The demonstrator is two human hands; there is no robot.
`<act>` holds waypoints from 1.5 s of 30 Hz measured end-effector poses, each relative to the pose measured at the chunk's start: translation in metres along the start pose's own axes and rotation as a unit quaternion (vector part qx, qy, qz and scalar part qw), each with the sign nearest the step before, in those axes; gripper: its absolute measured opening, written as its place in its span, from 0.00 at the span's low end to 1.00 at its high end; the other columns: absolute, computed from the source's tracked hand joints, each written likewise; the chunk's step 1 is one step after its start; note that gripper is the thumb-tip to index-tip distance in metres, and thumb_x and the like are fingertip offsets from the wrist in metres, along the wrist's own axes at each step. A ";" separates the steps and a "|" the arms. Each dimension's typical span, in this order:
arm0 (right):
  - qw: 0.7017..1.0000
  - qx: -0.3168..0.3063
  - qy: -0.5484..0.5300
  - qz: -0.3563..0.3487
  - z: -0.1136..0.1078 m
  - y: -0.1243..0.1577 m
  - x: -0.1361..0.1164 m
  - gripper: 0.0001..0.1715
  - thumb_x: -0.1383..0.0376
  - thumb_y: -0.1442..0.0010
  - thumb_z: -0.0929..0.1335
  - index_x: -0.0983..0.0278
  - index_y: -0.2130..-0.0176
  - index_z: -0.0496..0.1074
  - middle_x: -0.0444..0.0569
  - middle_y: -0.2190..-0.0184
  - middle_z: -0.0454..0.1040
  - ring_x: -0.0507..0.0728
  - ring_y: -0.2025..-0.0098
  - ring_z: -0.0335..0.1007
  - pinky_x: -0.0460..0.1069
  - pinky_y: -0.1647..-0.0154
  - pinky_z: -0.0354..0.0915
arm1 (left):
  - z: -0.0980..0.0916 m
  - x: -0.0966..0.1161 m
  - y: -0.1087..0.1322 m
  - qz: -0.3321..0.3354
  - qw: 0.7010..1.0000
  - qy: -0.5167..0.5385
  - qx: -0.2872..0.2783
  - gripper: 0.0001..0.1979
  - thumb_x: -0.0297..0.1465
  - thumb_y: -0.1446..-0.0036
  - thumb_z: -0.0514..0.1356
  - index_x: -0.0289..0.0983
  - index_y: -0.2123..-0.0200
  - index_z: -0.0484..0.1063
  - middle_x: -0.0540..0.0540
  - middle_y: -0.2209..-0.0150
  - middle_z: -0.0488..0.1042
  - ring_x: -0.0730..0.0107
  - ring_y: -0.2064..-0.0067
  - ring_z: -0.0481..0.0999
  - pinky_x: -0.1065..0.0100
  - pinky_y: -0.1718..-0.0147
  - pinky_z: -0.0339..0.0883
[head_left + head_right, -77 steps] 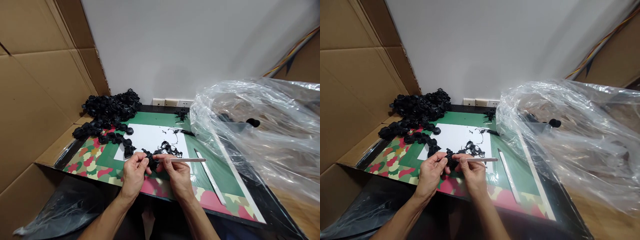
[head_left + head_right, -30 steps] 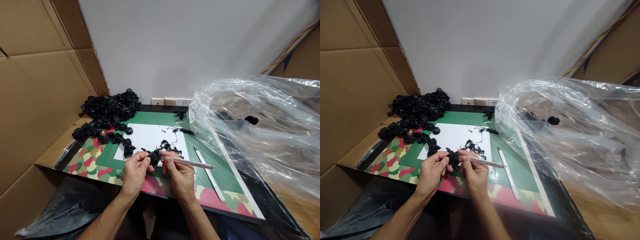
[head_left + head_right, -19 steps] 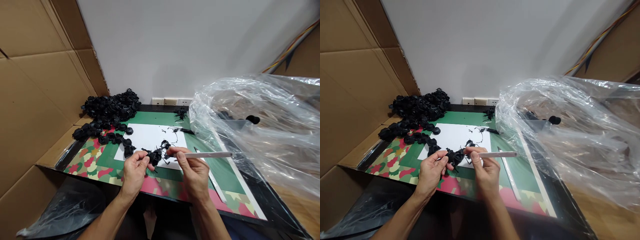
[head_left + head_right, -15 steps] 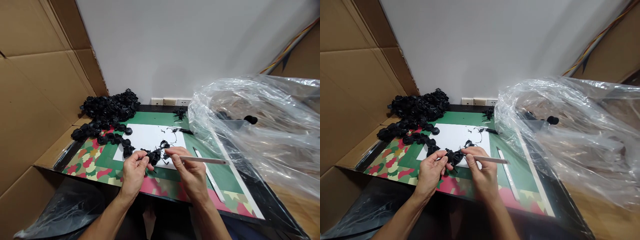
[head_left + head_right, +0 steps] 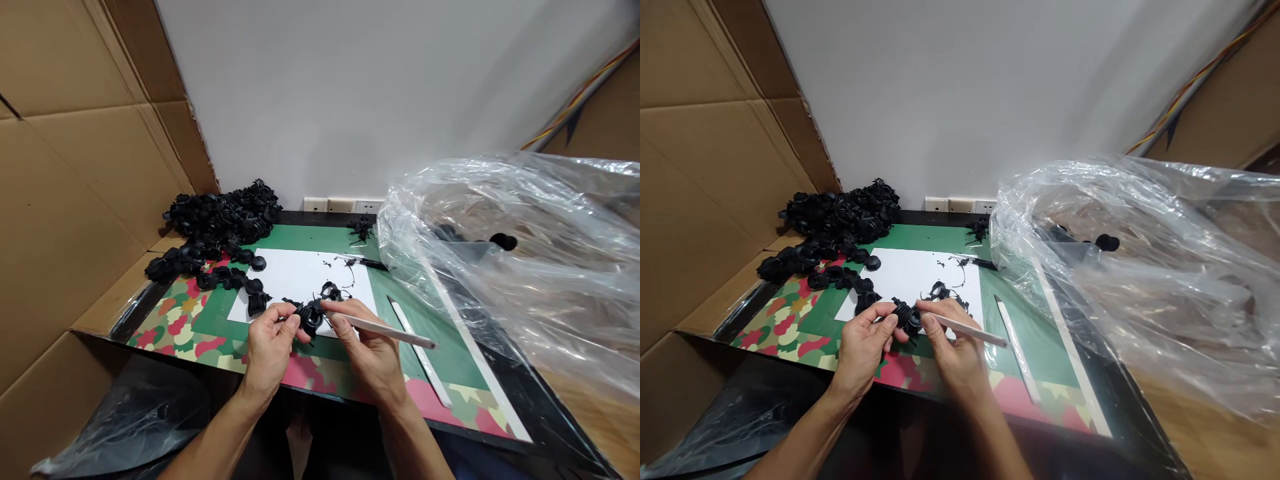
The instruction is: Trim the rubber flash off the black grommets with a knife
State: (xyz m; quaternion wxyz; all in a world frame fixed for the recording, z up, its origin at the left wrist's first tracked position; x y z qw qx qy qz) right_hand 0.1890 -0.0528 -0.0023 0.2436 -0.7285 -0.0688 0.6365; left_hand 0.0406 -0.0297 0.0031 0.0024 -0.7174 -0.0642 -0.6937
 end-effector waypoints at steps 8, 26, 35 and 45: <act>0.998 0.011 -0.059 0.025 0.008 0.000 0.006 0.11 0.61 0.39 0.66 0.60 0.64 0.79 0.49 0.66 0.74 0.56 0.64 0.70 0.51 0.66 0.66 | -0.001 0.006 -0.001 -0.035 0.996 0.077 -0.002 0.16 0.40 0.55 0.65 0.32 0.70 0.70 0.47 0.85 0.73 0.82 0.86 0.58 0.78 0.85 0.50; 0.993 -0.068 0.089 0.032 0.028 -0.005 0.002 0.12 0.63 0.39 0.64 0.65 0.60 0.75 0.50 0.69 0.77 0.55 0.69 0.73 0.48 0.69 0.67 | -0.005 0.013 -0.008 -0.168 0.937 0.305 -0.016 0.08 0.26 0.55 0.66 0.32 0.75 0.68 0.54 0.82 0.67 0.82 0.86 0.63 0.79 0.88 0.52; 0.925 -0.082 0.336 -0.154 0.034 -0.006 0.002 0.15 0.69 0.35 0.57 0.63 0.70 0.67 0.46 0.74 0.68 0.51 0.78 0.63 0.45 0.79 0.54 | -0.004 0.013 -0.008 -0.158 0.955 0.251 -0.007 0.14 0.32 0.60 0.70 0.32 0.76 0.68 0.53 0.86 0.66 0.82 0.86 0.63 0.80 0.88 0.49; 0.937 0.002 0.347 -0.042 0.013 -0.020 0.008 0.12 0.67 0.42 0.58 0.60 0.76 0.62 0.42 0.83 0.63 0.52 0.83 0.53 0.46 0.79 0.50 | 0.004 0.020 0.014 -0.152 0.942 0.279 -0.107 0.16 0.35 0.56 0.69 0.33 0.80 0.66 0.52 0.83 0.66 0.85 0.88 0.57 0.77 0.88 0.48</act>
Point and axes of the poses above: each hand's wrist, its own y-axis away from the middle knuckle, its own z-axis out of the palm, x = y × z, the point moved 1 cm from there along -y, towards the middle knuckle
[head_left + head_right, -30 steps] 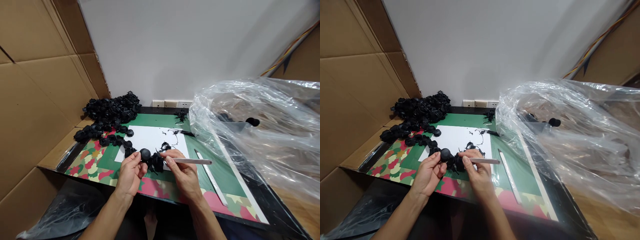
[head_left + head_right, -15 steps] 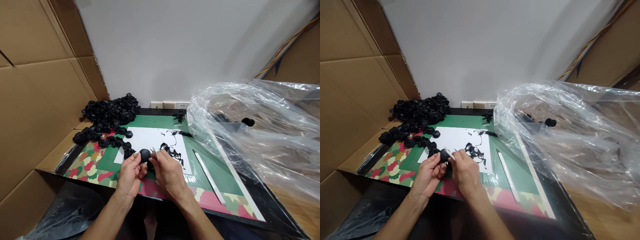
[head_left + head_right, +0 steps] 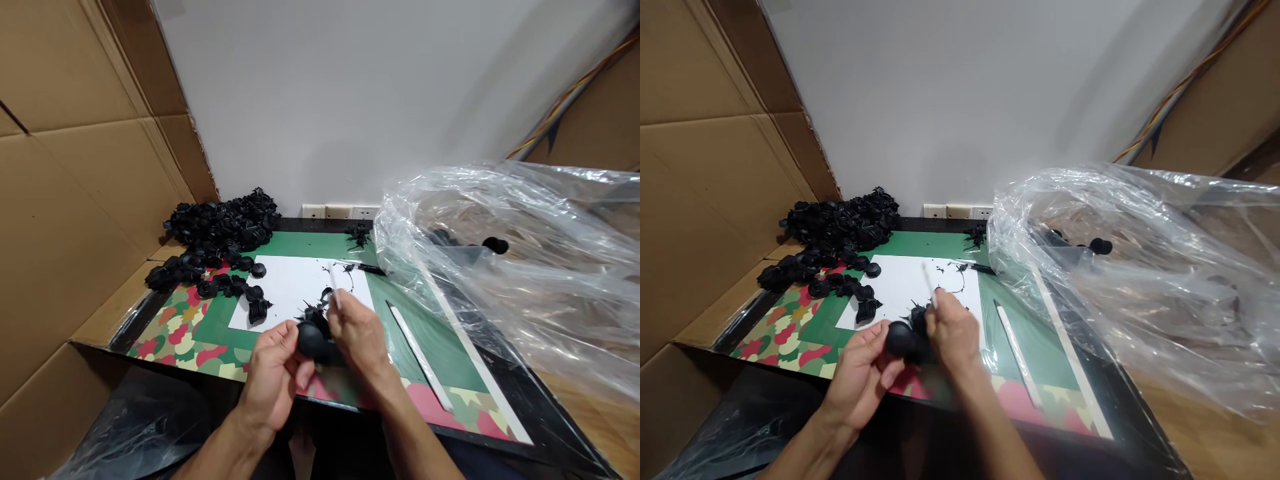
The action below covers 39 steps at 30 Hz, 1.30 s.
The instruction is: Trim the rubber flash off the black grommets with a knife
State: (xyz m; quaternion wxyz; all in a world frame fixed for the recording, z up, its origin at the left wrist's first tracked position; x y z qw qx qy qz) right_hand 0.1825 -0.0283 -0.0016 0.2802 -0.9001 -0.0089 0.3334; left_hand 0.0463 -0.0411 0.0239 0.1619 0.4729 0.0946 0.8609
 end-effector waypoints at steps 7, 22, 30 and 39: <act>0.996 -0.038 0.054 0.065 -0.019 -0.007 0.024 0.13 0.63 0.40 0.61 0.61 0.74 0.68 0.43 0.84 0.64 0.52 0.83 0.55 0.47 0.78 0.48 | -0.008 0.009 -0.014 -0.031 0.983 0.102 0.149 0.09 0.21 0.46 0.59 0.32 0.79 0.68 0.53 0.85 0.64 0.82 0.86 0.61 0.78 0.86 0.54; 0.989 -0.106 0.094 -0.042 -0.030 0.007 0.050 0.15 0.72 0.46 0.62 0.60 0.64 0.76 0.52 0.61 0.72 0.58 0.66 0.71 0.48 0.72 0.62 | -0.018 0.005 -0.019 0.080 0.992 -0.035 0.091 0.10 0.31 0.58 0.68 0.33 0.77 0.70 0.49 0.82 0.71 0.76 0.81 0.68 0.75 0.81 0.59; 0.972 -0.172 0.129 -0.093 -0.036 0.010 0.081 0.19 0.76 0.48 0.60 0.59 0.68 0.75 0.50 0.57 0.76 0.59 0.61 0.71 0.52 0.66 0.62 | -0.024 0.000 -0.018 0.147 0.957 -0.223 0.114 0.10 0.33 0.57 0.67 0.32 0.71 0.78 0.44 0.82 0.77 0.77 0.82 0.64 0.75 0.81 0.57; 0.994 -0.029 -0.027 -0.099 -0.022 0.006 0.010 0.13 0.67 0.37 0.61 0.61 0.60 0.74 0.51 0.66 0.74 0.55 0.68 0.70 0.49 0.69 0.64 | -0.014 0.001 -0.017 0.176 0.947 -0.248 0.108 0.02 0.27 0.58 0.67 0.35 0.76 0.79 0.47 0.81 0.76 0.71 0.80 0.71 0.72 0.80 0.62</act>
Point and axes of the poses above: each hand's wrist, its own y-axis away from the middle knuckle, its own z-axis out of the palm, x = y × z, the point moved 1 cm from there along -y, towards the middle knuckle
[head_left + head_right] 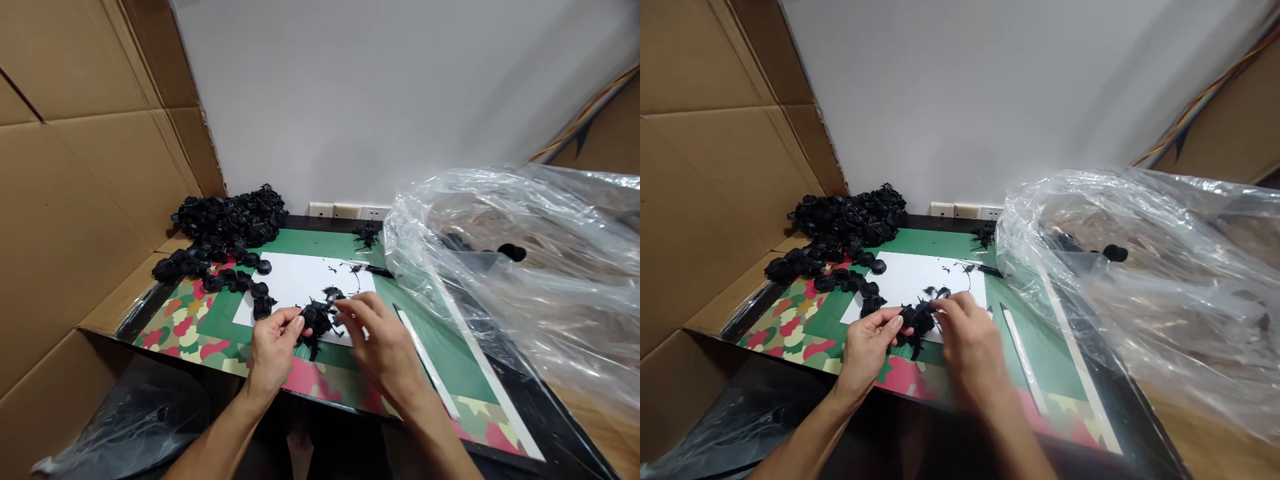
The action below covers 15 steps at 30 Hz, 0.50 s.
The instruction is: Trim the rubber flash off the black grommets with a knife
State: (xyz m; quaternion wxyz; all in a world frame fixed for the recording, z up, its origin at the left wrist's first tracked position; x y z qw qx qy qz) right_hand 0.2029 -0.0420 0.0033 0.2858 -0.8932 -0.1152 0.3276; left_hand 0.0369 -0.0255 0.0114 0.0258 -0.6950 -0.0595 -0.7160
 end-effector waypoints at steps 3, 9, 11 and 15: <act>0.997 -0.019 -0.074 0.005 0.018 -0.002 -0.024 0.13 0.65 0.36 0.60 0.61 0.62 0.73 0.49 0.69 0.72 0.54 0.72 0.69 0.47 0.72 0.64 | 0.000 -0.001 0.000 0.054 0.998 -0.039 -0.005 0.02 0.26 0.56 0.65 0.37 0.76 0.79 0.48 0.78 0.77 0.71 0.77 0.72 0.72 0.77 0.65; 0.992 0.025 -0.009 0.121 0.028 0.005 -0.009 0.09 0.66 0.38 0.61 0.62 0.65 0.69 0.50 0.69 0.72 0.56 0.72 0.68 0.48 0.75 0.60 | -0.003 -0.010 -0.002 0.063 0.996 -0.061 0.004 0.02 0.26 0.55 0.65 0.38 0.75 0.78 0.48 0.73 0.76 0.68 0.74 0.75 0.71 0.73 0.68; 0.990 0.051 -0.029 0.129 0.024 0.005 -0.006 0.10 0.69 0.40 0.61 0.64 0.60 0.69 0.53 0.63 0.72 0.56 0.70 0.68 0.49 0.73 0.62 | -0.002 -0.009 -0.001 0.068 0.995 -0.067 0.000 0.02 0.26 0.55 0.65 0.38 0.74 0.78 0.48 0.72 0.76 0.68 0.74 0.75 0.70 0.72 0.69; 0.980 0.007 -0.187 0.070 0.018 -0.002 -0.014 0.12 0.67 0.39 0.62 0.62 0.57 0.72 0.54 0.57 0.70 0.55 0.64 0.70 0.49 0.66 0.67 | 0.002 0.001 0.003 0.126 0.985 -0.107 -0.041 0.05 0.25 0.51 0.63 0.39 0.73 0.79 0.46 0.71 0.77 0.67 0.69 0.75 0.70 0.67 0.68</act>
Point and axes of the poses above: each hand's wrist, its own y-axis away from the middle knuckle, its own z-axis out of the palm, x = y × z, the point moved 1 cm from there along -y, towards the middle knuckle
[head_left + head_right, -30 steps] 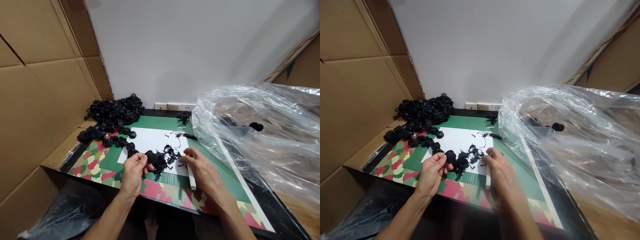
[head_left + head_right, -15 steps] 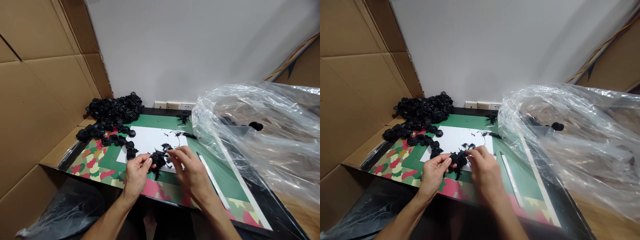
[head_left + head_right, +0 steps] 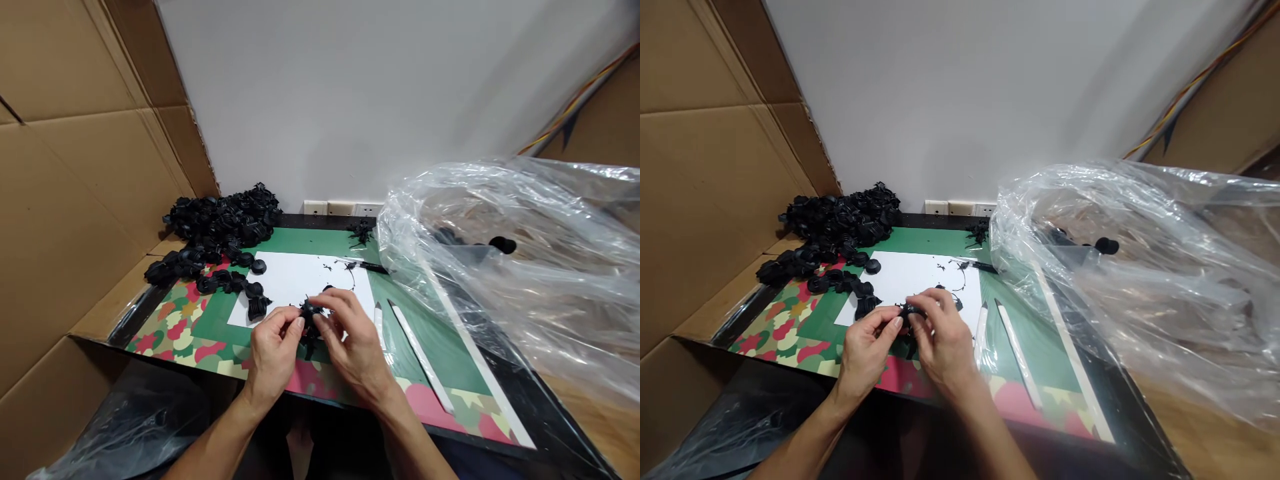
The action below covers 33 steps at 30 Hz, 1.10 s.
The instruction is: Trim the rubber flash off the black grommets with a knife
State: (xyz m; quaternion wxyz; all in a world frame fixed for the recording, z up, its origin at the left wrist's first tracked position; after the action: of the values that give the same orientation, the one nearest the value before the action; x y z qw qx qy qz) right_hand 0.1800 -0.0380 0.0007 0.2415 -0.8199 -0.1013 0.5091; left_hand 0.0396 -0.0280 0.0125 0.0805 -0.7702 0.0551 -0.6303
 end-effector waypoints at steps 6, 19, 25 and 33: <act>0.990 -0.105 -0.051 0.082 -0.010 -0.010 0.015 0.13 0.63 0.38 0.63 0.63 0.67 0.76 0.48 0.73 0.76 0.54 0.71 0.72 0.48 0.68 0.67 | -0.004 0.004 -0.001 -0.007 0.998 0.036 -0.056 0.05 0.28 0.50 0.62 0.36 0.74 0.77 0.45 0.69 0.77 0.68 0.72 0.76 0.70 0.72 0.69; 0.938 -0.124 0.315 0.077 -0.044 -0.026 0.026 0.14 0.66 0.36 0.62 0.59 0.62 0.78 0.47 0.61 0.77 0.57 0.64 0.75 0.49 0.68 0.63 | -0.007 -0.010 -0.010 -0.093 0.995 0.014 0.022 0.12 0.37 0.54 0.64 0.34 0.69 0.75 0.50 0.84 0.74 0.74 0.83 0.70 0.75 0.84 0.59; 0.891 -0.169 0.411 0.092 -0.055 -0.075 0.056 0.20 0.72 0.38 0.58 0.61 0.53 0.73 0.52 0.55 0.75 0.57 0.60 0.72 0.47 0.66 0.60 | -0.006 -0.006 -0.010 -0.132 0.989 0.059 0.032 0.15 0.38 0.58 0.65 0.33 0.70 0.75 0.46 0.84 0.76 0.73 0.83 0.70 0.75 0.84 0.61; 0.891 -0.175 0.411 0.080 -0.042 -0.102 0.101 0.17 0.75 0.44 0.61 0.64 0.61 0.74 0.56 0.65 0.75 0.62 0.61 0.70 0.49 0.69 0.59 | -0.011 -0.008 -0.007 -0.145 0.984 0.089 0.050 0.14 0.36 0.60 0.65 0.32 0.71 0.76 0.47 0.82 0.77 0.67 0.78 0.78 0.72 0.81 0.67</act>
State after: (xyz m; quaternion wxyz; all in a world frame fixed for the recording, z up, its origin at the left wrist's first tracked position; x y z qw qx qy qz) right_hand 0.2718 0.0791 -0.0128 0.0724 -0.9902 -0.0150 0.1187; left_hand 0.0272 -0.0198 0.0084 0.0211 -0.7060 -0.0818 -0.7031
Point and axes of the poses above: each hand's wrist, its own y-axis away from the middle knuckle, its own z-axis out of the palm, x = y × z, the point moved 1 cm from there along -y, towards the middle knuckle
